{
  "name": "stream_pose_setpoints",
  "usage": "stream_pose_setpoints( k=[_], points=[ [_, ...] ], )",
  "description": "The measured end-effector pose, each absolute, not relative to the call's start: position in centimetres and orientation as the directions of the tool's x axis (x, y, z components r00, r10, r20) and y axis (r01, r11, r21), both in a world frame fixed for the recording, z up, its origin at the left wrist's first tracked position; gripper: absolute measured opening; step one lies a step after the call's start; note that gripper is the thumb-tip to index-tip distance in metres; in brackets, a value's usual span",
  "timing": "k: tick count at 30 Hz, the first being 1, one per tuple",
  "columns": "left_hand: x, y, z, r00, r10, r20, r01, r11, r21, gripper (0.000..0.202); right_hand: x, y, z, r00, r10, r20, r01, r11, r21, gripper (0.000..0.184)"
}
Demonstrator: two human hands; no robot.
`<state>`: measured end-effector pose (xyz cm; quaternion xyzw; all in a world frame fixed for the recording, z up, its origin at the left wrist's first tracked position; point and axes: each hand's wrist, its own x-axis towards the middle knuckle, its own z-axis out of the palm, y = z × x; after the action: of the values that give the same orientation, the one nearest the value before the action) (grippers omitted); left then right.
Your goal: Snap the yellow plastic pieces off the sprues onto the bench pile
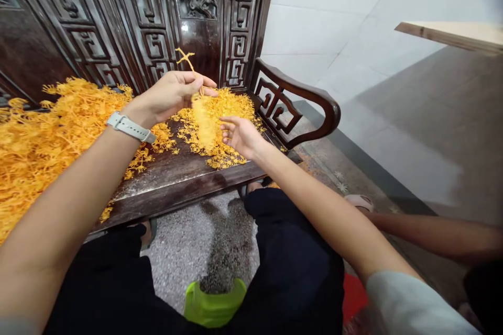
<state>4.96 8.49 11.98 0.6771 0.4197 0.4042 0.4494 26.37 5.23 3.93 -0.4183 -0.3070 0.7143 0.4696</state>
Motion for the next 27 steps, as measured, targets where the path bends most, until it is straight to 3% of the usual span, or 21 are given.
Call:
stream_pose_setpoints(
  k=[6,14,19,23,27],
  points=[
    [7.2,7.2,12.6,0.372,0.926,0.060,0.311,-0.185,0.932,0.013,26.0,4.6,4.9,-0.238,0.971,0.003,-0.274,-0.064,-0.960,0.042],
    [8.1,7.8,10.3,0.275,0.953,0.125,0.297,-0.208,0.932,0.006,25.7,4.5,3.9,-0.212,0.956,0.204,-0.107,0.184,-0.977,0.050],
    [8.2,8.0,9.7,0.226,0.972,0.065,0.317,-0.137,0.938,0.010,26.2,3.9,4.9,-0.243,0.903,0.355,-0.038,0.357,-0.933,0.051],
    [8.9,7.6,9.9,0.230,0.964,0.134,0.225,-0.186,0.956,0.013,26.6,4.0,5.7,-0.291,0.899,0.328,-0.125,0.304,-0.944,0.051],
    [9.6,7.3,10.8,0.189,0.964,0.188,0.256,-0.233,0.938,0.016,26.4,4.4,5.7,-0.319,0.906,0.277,-0.263,0.197,-0.945,0.054]
  ],
)
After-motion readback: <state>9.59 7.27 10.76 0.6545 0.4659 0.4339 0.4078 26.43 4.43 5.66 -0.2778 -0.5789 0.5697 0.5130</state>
